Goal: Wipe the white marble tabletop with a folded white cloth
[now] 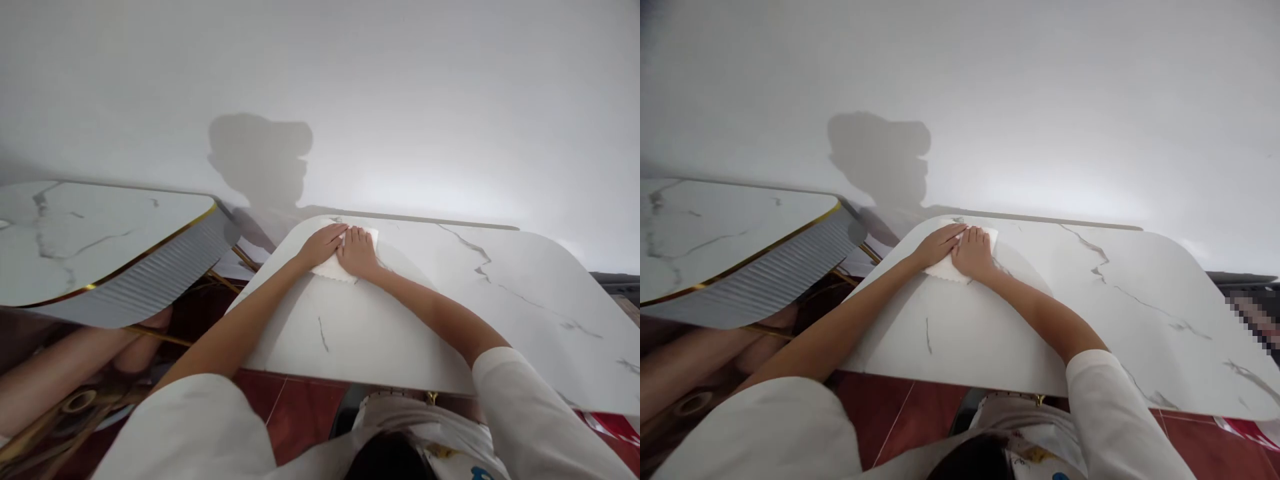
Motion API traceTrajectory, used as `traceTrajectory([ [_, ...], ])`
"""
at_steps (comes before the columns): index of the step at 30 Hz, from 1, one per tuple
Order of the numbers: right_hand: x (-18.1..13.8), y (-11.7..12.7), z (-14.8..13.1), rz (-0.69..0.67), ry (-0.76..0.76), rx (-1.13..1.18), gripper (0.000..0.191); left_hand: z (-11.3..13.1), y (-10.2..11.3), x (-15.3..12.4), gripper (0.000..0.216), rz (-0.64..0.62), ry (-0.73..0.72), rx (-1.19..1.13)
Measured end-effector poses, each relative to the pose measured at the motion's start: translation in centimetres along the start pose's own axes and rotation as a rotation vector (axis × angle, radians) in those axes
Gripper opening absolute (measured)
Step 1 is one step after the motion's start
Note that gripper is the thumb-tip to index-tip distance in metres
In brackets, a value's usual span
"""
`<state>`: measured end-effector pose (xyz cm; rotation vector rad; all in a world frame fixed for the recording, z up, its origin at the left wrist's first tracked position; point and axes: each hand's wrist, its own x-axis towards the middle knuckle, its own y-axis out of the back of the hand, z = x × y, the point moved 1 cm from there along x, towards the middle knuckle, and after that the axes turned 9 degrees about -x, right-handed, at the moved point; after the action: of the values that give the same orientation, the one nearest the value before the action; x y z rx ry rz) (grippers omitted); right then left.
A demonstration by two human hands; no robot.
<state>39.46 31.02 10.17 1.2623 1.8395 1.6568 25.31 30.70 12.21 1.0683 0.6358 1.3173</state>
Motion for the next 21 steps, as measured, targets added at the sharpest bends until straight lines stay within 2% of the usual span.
traceTrajectory([
  [6,-8.6,2.9,-3.4,-0.019,0.088,0.027,0.063,4.4,-0.2,-9.0,0.056,-0.012,0.025,0.081],
  [12,-14.7,4.8,-5.7,-0.048,0.134,0.087,0.064,7.9,-0.2,-15.5,0.057,0.001,0.052,0.106],
  [17,-17.9,5.5,-5.3,-0.025,0.243,0.111,0.061,10.9,-1.0,-18.7,0.056,0.054,0.08,0.182],
  [21,-20.2,6.3,-2.8,-0.022,0.238,0.115,0.06,13.8,-3.2,-18.5,0.055,0.045,0.031,0.236],
])
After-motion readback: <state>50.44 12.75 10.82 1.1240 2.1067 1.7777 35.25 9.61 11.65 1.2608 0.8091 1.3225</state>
